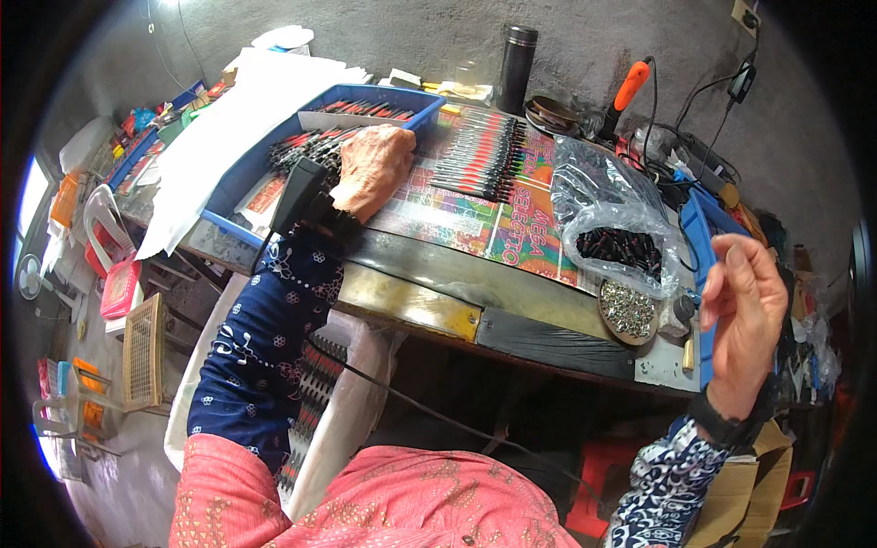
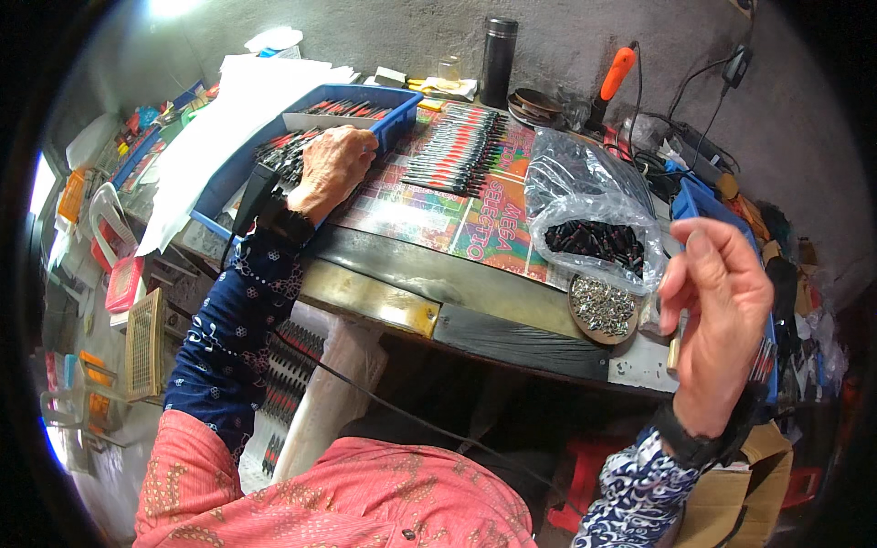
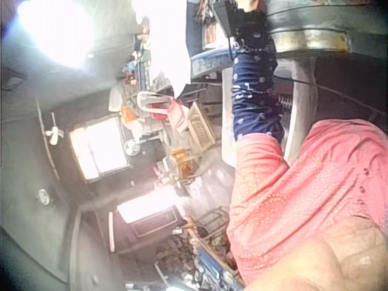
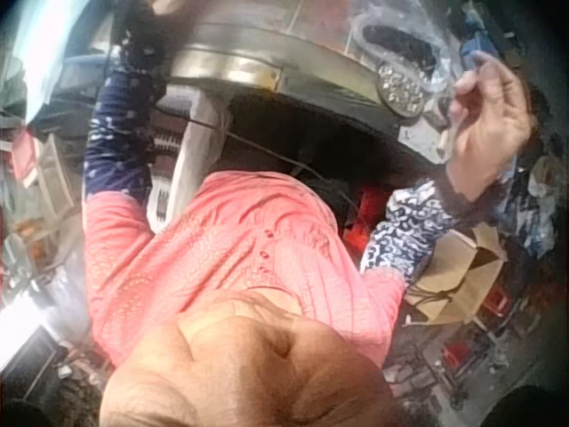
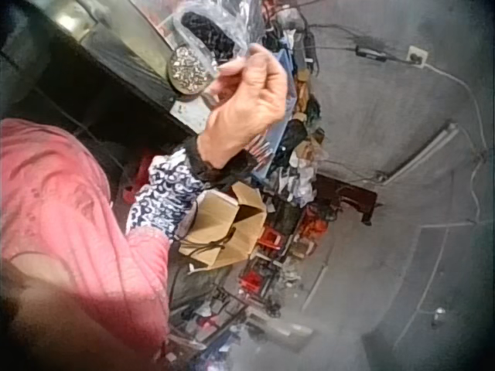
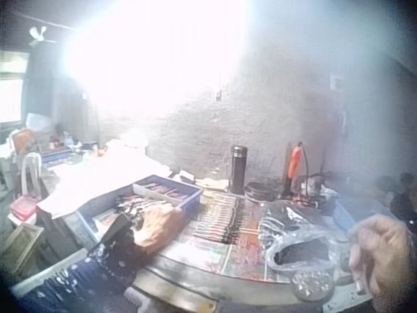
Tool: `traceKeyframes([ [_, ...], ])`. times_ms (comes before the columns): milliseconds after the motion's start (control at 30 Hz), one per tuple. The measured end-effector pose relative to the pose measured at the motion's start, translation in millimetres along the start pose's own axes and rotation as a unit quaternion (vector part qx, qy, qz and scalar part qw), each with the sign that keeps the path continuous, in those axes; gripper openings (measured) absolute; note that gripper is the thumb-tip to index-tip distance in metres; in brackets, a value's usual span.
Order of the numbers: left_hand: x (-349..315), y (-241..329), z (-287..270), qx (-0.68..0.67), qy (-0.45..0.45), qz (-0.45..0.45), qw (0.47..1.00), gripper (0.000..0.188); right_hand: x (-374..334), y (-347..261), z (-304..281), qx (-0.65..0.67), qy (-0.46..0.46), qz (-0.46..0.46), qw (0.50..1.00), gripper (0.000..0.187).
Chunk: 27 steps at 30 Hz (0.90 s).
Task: The person repeatedly picks up small metal key blanks and black plastic key heads from a cluttered workbench, inserts the metal blanks into the plastic heads, and places the assembled units into a blue tray. The process is repeated multiple times with consistent hand movements.
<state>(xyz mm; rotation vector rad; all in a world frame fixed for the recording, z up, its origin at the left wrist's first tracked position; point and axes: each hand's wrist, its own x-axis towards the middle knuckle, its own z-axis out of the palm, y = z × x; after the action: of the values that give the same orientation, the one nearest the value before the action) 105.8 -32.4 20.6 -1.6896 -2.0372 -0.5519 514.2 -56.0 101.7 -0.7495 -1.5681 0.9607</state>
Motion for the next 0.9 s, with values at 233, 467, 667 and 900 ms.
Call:
traceKeyframes([
  [233, 21.1, -35.2, 8.1, -0.043, 0.042, -0.015, 0.998, 0.01, 44.7, 14.5, -52.1, -0.136, 0.061, -0.016, 0.989, 0.021],
  [467, 39.8, -81.8, 30.6, -0.022, 0.074, 0.011, 0.997, 0.008, 68.1, 50.4, -123.0, -0.184, 0.109, 0.03, 0.976, 0.016],
  [667, 51.5, -98.4, 48.5, 0.022, -0.005, 0.039, 0.999, 0.016, 66.3, 66.1, -148.8, -0.228, 0.135, 0.083, 0.961, 0.016],
  [900, 59.6, -106.3, 71.3, 0.097, -0.065, -0.034, 0.993, 0.028, 56.6, 76.5, -183.2, -0.26, 0.145, 0.105, 0.949, 0.015],
])
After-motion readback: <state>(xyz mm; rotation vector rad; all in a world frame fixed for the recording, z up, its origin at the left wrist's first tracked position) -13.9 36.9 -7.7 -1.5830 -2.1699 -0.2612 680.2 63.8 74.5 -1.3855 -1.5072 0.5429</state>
